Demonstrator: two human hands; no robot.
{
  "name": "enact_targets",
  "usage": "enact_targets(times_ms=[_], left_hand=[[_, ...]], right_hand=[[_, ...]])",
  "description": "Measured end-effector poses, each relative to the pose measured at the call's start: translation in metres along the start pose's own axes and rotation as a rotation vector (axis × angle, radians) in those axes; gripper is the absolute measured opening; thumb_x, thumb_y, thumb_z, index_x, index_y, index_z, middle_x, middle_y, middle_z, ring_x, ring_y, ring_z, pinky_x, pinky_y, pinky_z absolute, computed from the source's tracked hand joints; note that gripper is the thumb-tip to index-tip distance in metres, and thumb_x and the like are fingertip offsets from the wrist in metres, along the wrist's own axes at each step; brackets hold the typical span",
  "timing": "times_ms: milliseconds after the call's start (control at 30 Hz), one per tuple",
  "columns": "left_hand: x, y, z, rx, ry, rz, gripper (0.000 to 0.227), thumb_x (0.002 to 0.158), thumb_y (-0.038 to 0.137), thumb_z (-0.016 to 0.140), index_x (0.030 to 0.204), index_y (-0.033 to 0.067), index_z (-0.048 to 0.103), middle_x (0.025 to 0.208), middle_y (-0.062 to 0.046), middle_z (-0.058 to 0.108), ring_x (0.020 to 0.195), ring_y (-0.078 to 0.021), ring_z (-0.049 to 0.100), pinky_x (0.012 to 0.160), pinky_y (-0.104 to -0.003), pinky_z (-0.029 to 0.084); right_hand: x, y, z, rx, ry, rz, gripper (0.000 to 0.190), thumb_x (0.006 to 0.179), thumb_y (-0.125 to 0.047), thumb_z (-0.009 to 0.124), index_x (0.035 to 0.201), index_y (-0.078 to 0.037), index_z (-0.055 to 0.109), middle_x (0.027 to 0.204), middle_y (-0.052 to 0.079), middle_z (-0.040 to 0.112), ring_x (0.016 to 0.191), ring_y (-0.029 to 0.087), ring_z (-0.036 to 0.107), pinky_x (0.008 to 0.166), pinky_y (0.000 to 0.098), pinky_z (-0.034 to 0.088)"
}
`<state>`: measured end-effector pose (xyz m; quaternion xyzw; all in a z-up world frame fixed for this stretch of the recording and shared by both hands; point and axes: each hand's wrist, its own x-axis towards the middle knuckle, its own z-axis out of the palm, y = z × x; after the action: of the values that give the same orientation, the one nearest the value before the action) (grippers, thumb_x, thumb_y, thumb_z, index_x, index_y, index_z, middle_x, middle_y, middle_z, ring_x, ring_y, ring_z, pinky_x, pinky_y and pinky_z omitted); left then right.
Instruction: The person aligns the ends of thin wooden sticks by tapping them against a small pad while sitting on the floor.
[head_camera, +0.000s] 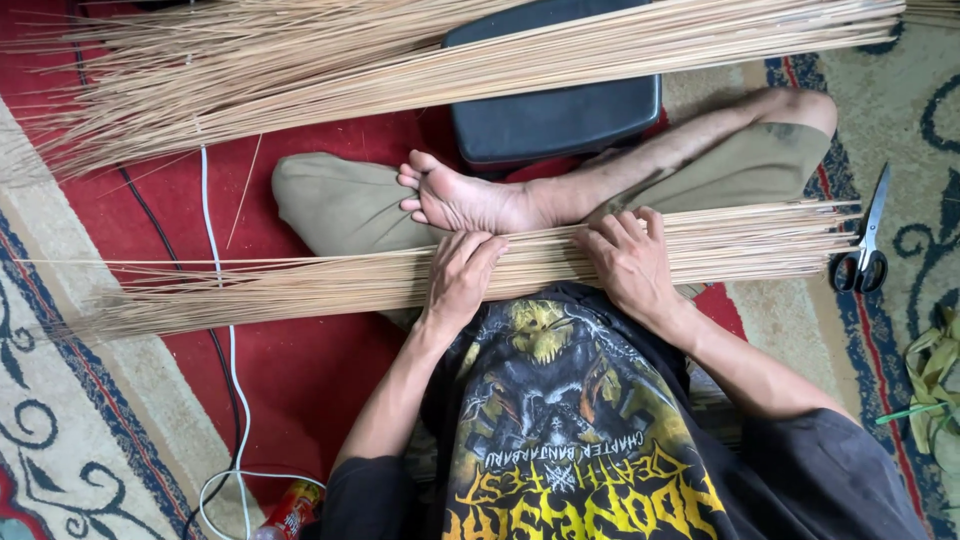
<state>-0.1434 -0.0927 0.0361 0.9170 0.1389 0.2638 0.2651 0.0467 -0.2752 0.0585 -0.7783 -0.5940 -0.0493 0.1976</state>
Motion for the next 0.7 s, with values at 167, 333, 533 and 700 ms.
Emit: enact_targets(times_ms=[167, 333, 533, 700], left_hand=[[-0.016, 0.002, -0.003, -0.006, -0.027, -0.004, 0.008, 0.099, 0.022, 0.07, 0.101, 0.0146, 0.073, 0.093, 0.0, 0.065, 0.094, -0.0236, 0.065, 0.08, -0.037, 0.051], [-0.028, -0.002, -0.004, 0.045, -0.017, 0.007, 0.011, 0.098, 0.026, 0.071, 0.096, 0.0159, 0.072, 0.095, 0.001, 0.064, 0.103, -0.0238, 0.063, 0.089, -0.039, 0.048], [-0.037, -0.005, 0.002, -0.056, 0.067, -0.074, 0.017, 0.094, 0.027, 0.078, 0.087, 0.0135, 0.071, 0.099, -0.002, 0.064, 0.108, -0.0281, 0.062, 0.095, -0.042, 0.048], [-0.02, 0.009, -0.013, -0.097, 0.116, -0.147, 0.022, 0.092, 0.025, 0.081, 0.081, 0.0107, 0.069, 0.119, -0.006, 0.064, 0.13, -0.0353, 0.054, 0.109, -0.051, 0.037]], right_hand=[[-0.025, -0.003, 0.003, 0.03, -0.03, 0.012, 0.012, 0.102, -0.028, 0.066, 0.099, -0.018, 0.072, 0.094, 0.002, 0.063, 0.093, 0.022, 0.062, 0.101, 0.0456, 0.041], [-0.042, 0.001, 0.005, 0.037, -0.047, 0.04, 0.01, 0.102, -0.027, 0.067, 0.102, -0.02, 0.074, 0.1, 0.002, 0.062, 0.098, 0.024, 0.06, 0.102, 0.0486, 0.041], [-0.043, 0.005, 0.002, 0.109, -0.027, 0.053, 0.007, 0.099, -0.027, 0.073, 0.098, -0.02, 0.075, 0.091, 0.002, 0.06, 0.093, 0.023, 0.06, 0.103, 0.0446, 0.04], [-0.044, 0.013, 0.008, 0.303, -0.074, 0.21, 0.012, 0.091, -0.029, 0.082, 0.095, -0.019, 0.075, 0.09, 0.001, 0.06, 0.094, 0.023, 0.061, 0.1, 0.0432, 0.043]])
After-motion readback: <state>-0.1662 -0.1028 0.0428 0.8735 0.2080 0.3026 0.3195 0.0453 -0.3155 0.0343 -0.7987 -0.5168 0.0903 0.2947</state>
